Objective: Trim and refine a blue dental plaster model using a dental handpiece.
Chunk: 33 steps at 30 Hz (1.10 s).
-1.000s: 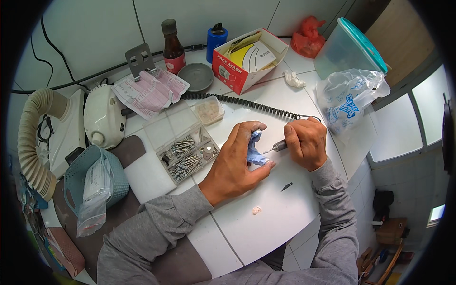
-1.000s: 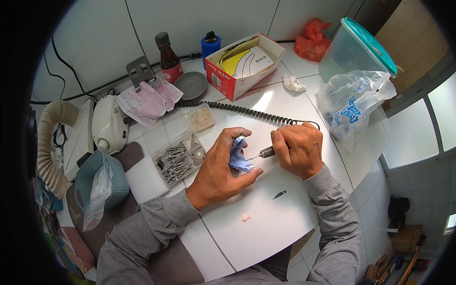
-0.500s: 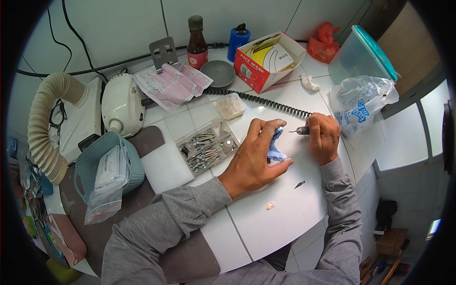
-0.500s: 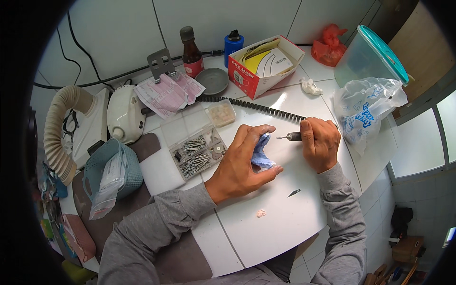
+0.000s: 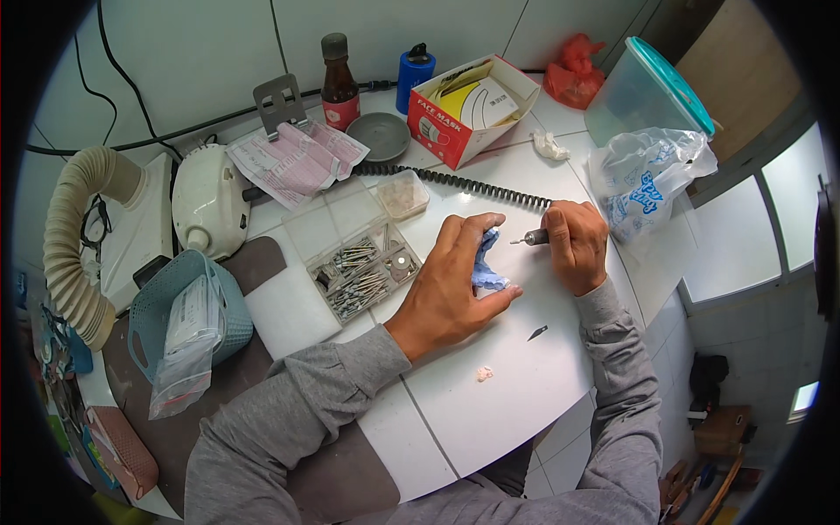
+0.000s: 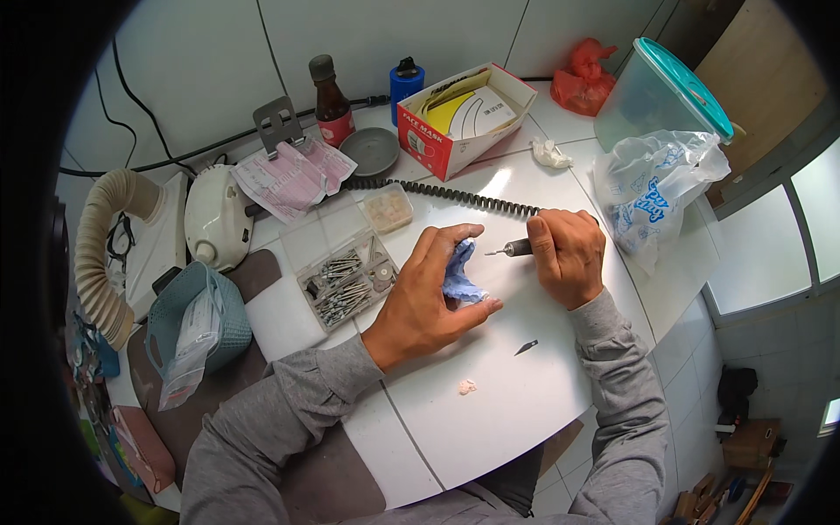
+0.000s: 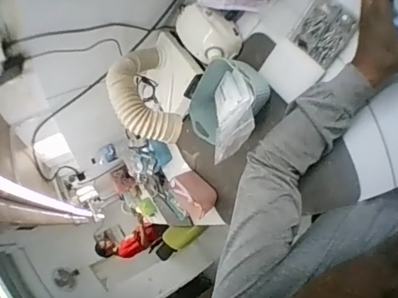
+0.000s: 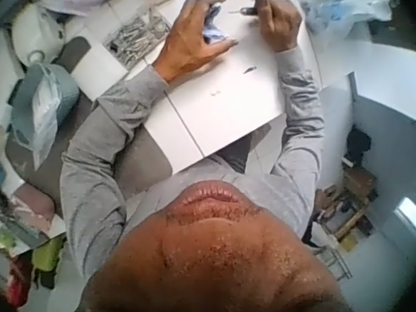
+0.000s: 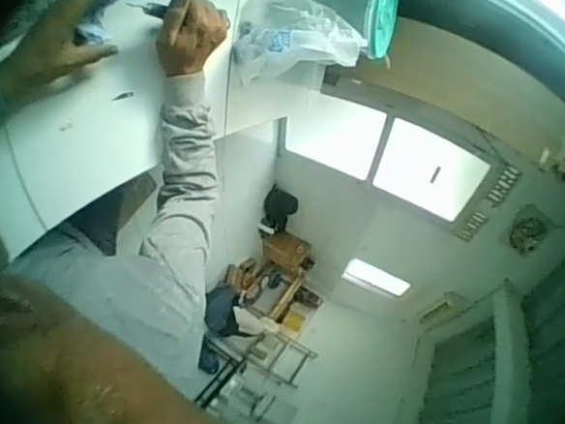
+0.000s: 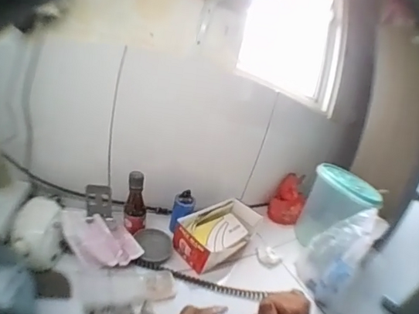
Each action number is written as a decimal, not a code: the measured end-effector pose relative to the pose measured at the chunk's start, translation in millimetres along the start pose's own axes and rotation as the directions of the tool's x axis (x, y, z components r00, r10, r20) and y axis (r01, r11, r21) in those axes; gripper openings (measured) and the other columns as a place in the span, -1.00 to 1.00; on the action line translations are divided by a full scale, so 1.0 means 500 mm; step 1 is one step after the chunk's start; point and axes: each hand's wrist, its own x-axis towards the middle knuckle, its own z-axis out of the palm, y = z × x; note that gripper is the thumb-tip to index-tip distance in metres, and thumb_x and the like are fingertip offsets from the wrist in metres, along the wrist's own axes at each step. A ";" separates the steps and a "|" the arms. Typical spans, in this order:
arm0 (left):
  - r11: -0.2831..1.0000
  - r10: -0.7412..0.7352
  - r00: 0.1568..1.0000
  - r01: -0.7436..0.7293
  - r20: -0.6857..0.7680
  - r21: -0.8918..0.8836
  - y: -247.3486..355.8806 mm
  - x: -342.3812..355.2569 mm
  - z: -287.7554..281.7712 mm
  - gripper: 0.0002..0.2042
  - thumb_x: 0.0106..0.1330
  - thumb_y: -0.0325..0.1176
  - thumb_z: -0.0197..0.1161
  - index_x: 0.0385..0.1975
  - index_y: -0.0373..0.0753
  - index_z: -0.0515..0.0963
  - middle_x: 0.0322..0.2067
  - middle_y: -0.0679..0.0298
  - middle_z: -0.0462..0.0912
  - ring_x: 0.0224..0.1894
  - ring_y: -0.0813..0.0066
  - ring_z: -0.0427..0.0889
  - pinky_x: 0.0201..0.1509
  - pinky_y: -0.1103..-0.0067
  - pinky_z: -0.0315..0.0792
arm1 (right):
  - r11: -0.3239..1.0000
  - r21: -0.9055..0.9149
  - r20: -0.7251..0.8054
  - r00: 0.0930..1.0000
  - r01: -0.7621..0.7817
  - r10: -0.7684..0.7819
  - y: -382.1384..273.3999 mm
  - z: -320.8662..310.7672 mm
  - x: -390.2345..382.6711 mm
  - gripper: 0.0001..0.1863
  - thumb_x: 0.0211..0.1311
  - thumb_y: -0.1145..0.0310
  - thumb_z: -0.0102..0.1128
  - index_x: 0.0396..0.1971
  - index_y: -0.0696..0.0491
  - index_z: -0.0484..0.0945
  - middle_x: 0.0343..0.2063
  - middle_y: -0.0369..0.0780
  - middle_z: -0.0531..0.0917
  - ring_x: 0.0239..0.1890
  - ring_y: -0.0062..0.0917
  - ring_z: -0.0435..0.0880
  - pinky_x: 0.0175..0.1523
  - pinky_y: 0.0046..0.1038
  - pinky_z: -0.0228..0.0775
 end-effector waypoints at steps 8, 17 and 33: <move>1.000 -0.015 1.000 0.015 -0.013 0.009 0.003 0.002 -0.001 -0.13 0.25 -0.09 0.74 0.46 -0.32 0.41 0.19 -0.07 0.58 0.19 0.00 0.68 0.34 0.25 0.58 | 0.999 -0.047 -0.092 0.996 -0.001 -0.003 -0.004 0.007 0.007 -0.53 0.73 0.18 0.10 -0.50 0.06 0.57 -0.57 -0.18 0.61 -0.51 -0.14 0.54 -0.25 -0.16 0.24; 0.999 0.012 0.999 -0.011 -0.045 0.037 -0.006 -0.005 0.004 -0.12 0.25 0.00 0.75 0.45 -0.31 0.42 0.15 -0.04 0.65 0.17 0.10 0.71 0.31 0.28 0.59 | 0.949 0.052 -0.250 0.916 -0.310 0.313 0.002 0.059 0.070 -0.39 0.73 -0.03 0.08 -0.49 0.12 0.70 -0.63 0.03 0.62 -0.54 0.04 0.64 -0.32 -0.01 0.44; 0.996 -0.058 0.998 0.058 0.004 0.065 0.011 -0.004 0.001 -0.06 0.14 0.03 0.81 0.38 -0.39 0.44 0.11 -0.12 0.69 0.16 -0.02 0.76 0.33 0.25 0.62 | 0.987 0.158 0.113 0.993 0.016 -0.034 0.003 0.015 0.028 -0.56 0.58 0.22 0.13 -0.60 0.03 0.59 -0.68 -0.15 0.57 -0.62 -0.11 0.48 -0.32 -0.13 0.29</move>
